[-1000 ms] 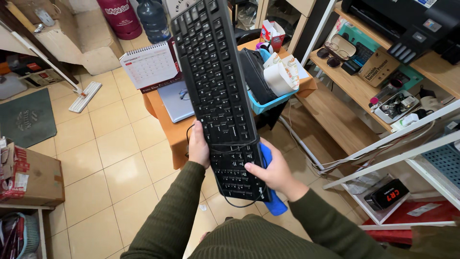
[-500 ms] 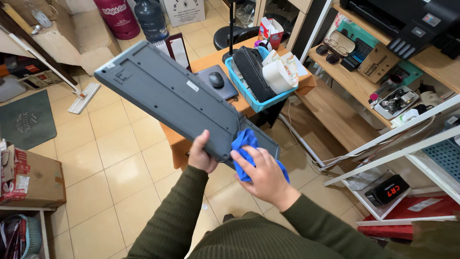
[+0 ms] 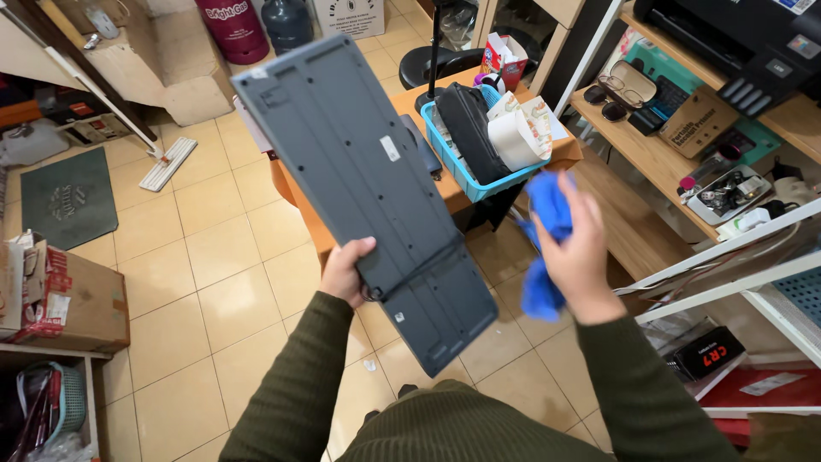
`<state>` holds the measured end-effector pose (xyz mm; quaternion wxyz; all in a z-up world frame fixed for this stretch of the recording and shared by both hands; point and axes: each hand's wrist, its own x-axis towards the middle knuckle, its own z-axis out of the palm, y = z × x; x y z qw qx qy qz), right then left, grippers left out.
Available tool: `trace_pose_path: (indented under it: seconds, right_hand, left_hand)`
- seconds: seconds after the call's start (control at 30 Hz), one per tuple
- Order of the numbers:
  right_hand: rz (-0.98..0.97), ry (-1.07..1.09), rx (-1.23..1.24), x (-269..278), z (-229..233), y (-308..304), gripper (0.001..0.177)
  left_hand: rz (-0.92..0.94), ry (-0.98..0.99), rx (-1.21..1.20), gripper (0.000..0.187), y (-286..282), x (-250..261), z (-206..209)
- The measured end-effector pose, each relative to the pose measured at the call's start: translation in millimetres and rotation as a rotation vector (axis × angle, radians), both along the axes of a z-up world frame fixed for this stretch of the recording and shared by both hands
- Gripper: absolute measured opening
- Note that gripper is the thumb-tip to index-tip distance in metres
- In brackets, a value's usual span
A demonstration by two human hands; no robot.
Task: The person wipes a black box and a keyboard with a blue cloth, then cleans a wooden shelf. The person rinses the cloth in a toilet and wrings it out before returning to the room.
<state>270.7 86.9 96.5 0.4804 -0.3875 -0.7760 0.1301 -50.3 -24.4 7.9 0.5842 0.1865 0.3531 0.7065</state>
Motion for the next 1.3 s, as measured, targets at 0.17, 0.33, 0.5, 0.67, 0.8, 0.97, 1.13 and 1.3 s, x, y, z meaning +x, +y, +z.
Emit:
trace_pose_path:
  seconds: [0.17,0.33,0.5,0.67,0.8,0.97,1.13,1.3]
  right_hand:
    - [0.167,0.013,0.390,-82,90,30,0.065]
    - [0.223,-0.076,0.366,-169,106,61,0.062]
    - [0.353,-0.228,0.214,-176,47,2,0.063]
    - [0.592,-0.442,-0.054,-108,30,-42,0.056]
    - [0.528,-0.504,-0.285,-84,74,-19,0.036]
    - [0.475,-0.026,0.302,-130,129,32,0.057]
    - [0.327,-0.210,0.351,-172,90,21,0.056]
    - [0.454,-0.400,0.050,-114,13,-61,0.051]
  left_hand:
    - [-0.149,-0.036,0.003,0.055,-1,25,26]
    - [-0.216,0.028,-0.022,0.051,-3,35,28]
    - [-0.200,0.035,-0.016,0.041,1,29,18]
    - [-0.136,-0.023,0.024,0.040,3,10,6]
    - [-0.163,0.084,0.032,0.043,7,8,2]
    - [-0.295,0.146,0.088,0.054,18,23,-1]
    - [-0.309,0.058,0.195,0.078,25,29,-17]
    - [-0.203,-0.151,0.297,0.089,26,15,-19]
